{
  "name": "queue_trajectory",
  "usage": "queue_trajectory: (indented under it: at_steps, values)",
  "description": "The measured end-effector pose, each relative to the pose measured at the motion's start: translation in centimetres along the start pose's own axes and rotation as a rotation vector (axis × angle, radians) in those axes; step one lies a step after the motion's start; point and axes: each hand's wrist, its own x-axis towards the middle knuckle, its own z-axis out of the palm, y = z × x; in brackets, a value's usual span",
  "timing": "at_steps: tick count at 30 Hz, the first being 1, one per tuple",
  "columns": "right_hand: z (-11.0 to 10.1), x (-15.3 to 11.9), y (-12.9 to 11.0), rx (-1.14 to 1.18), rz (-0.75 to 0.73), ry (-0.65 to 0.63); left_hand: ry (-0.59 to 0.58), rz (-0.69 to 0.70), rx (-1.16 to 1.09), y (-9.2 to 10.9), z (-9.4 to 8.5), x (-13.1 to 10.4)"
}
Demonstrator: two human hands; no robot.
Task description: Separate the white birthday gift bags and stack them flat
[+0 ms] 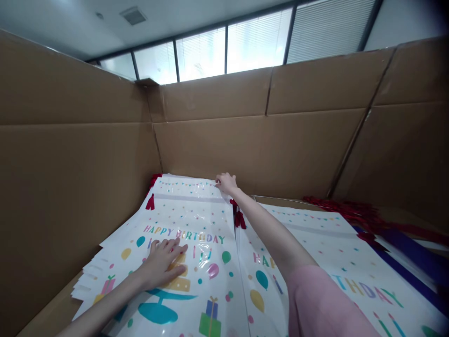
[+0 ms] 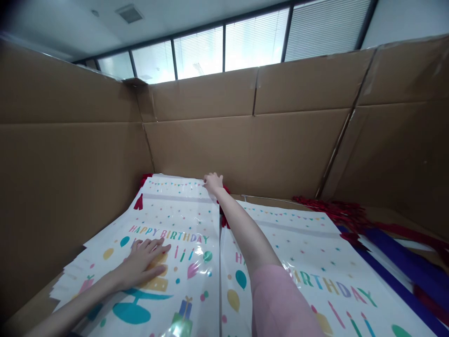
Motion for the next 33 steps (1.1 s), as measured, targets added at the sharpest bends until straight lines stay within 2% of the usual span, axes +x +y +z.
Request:
queue_trajectory:
  at_steps: [9, 16, 20, 24, 29, 33]
  values:
    - [1.1, 0.7, 0.6, 0.030, 0.064, -0.024, -0.017, -0.015, -0.009, -0.7, 0.9, 0.1]
    - [-0.6, -0.5, -1.0, 0.022, -0.012, 0.080, -0.023, -0.026, -0.002, -0.4, 0.6, 0.1]
    - [-1.3, -1.9, -1.6, -0.049, -0.146, 0.136, -0.030, -0.035, 0.002, -0.4, 0.6, 0.1]
    - [-1.0, -3.6, -1.6, -0.194, -0.320, 0.237, -0.027, -0.027, 0.021, -0.5, 0.8, 0.2]
    - [0.1, -5.0, -1.3, -0.337, -0.491, 0.406, -0.010, -0.022, 0.047, -0.4, 0.7, 0.1]
    - [0.4, -5.9, -1.3, -0.355, -0.649, 0.550, -0.004, -0.039, 0.064, -0.2, 0.7, 0.1]
